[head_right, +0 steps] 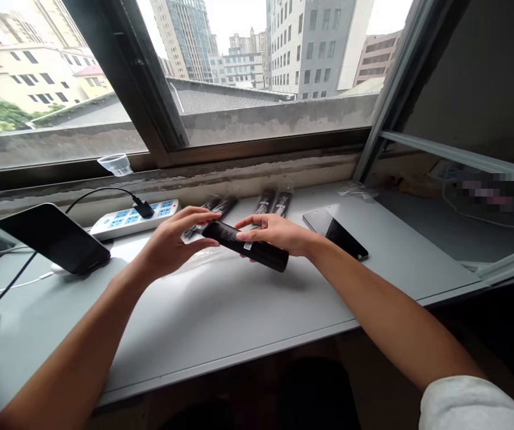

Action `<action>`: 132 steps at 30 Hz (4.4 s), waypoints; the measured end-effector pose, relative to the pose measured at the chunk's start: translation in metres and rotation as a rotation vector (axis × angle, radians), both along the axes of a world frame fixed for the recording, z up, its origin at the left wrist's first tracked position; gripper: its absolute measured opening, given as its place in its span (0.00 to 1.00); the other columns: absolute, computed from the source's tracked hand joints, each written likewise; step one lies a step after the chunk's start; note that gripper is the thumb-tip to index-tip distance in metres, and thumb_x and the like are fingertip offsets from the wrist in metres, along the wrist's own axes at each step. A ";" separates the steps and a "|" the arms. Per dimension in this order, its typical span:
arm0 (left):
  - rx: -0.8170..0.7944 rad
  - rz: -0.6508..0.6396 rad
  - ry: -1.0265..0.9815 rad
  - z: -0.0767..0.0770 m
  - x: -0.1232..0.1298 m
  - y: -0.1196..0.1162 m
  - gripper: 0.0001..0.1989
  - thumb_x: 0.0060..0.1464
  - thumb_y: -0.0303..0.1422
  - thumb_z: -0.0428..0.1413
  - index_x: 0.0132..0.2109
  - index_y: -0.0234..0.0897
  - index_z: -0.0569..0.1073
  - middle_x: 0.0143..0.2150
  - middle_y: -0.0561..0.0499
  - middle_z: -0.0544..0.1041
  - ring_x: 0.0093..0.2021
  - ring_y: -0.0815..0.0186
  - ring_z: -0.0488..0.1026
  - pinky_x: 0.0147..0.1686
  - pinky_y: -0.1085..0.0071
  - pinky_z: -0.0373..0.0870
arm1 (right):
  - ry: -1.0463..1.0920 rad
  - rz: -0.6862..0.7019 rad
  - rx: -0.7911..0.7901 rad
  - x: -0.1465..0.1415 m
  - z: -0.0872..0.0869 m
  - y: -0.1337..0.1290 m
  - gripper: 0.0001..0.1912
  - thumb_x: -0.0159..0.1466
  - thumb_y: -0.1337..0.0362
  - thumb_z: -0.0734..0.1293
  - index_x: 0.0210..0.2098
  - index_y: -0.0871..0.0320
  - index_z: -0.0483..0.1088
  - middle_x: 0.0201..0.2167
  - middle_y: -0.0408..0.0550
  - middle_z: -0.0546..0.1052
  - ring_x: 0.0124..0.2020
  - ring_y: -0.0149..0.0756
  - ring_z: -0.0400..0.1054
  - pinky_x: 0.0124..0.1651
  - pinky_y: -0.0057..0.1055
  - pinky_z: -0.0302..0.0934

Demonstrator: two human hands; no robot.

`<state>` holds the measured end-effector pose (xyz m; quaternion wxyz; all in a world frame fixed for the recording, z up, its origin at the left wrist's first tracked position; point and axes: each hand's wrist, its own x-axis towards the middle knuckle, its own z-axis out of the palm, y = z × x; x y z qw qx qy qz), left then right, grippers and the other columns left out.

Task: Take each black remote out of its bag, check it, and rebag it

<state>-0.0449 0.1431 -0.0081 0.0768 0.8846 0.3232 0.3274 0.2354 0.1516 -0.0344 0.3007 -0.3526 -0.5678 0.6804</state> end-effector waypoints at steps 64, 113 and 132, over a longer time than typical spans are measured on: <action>0.139 0.326 0.334 -0.011 -0.036 0.015 0.22 0.66 0.44 0.57 0.62 0.39 0.76 0.55 0.42 0.81 0.55 0.47 0.76 0.54 0.51 0.73 | -0.087 -0.254 0.602 0.020 -0.015 0.023 0.29 0.59 0.61 0.78 0.59 0.53 0.75 0.61 0.52 0.77 0.56 0.44 0.76 0.61 0.46 0.73; 0.196 0.095 0.209 -0.014 0.008 -0.003 0.20 0.66 0.41 0.61 0.62 0.41 0.76 0.55 0.44 0.81 0.54 0.53 0.76 0.55 0.54 0.73 | -0.212 -0.293 0.462 -0.002 -0.007 0.004 0.20 0.66 0.46 0.72 0.34 0.56 0.69 0.20 0.39 0.73 0.18 0.28 0.65 0.21 0.25 0.57; 0.185 -0.011 0.214 -0.012 0.015 -0.007 0.22 0.69 0.42 0.58 0.66 0.44 0.73 0.57 0.44 0.80 0.55 0.54 0.75 0.55 0.55 0.72 | -0.168 -0.023 0.435 0.001 -0.005 0.003 0.19 0.67 0.53 0.70 0.53 0.54 0.80 0.38 0.46 0.82 0.33 0.34 0.73 0.34 0.28 0.65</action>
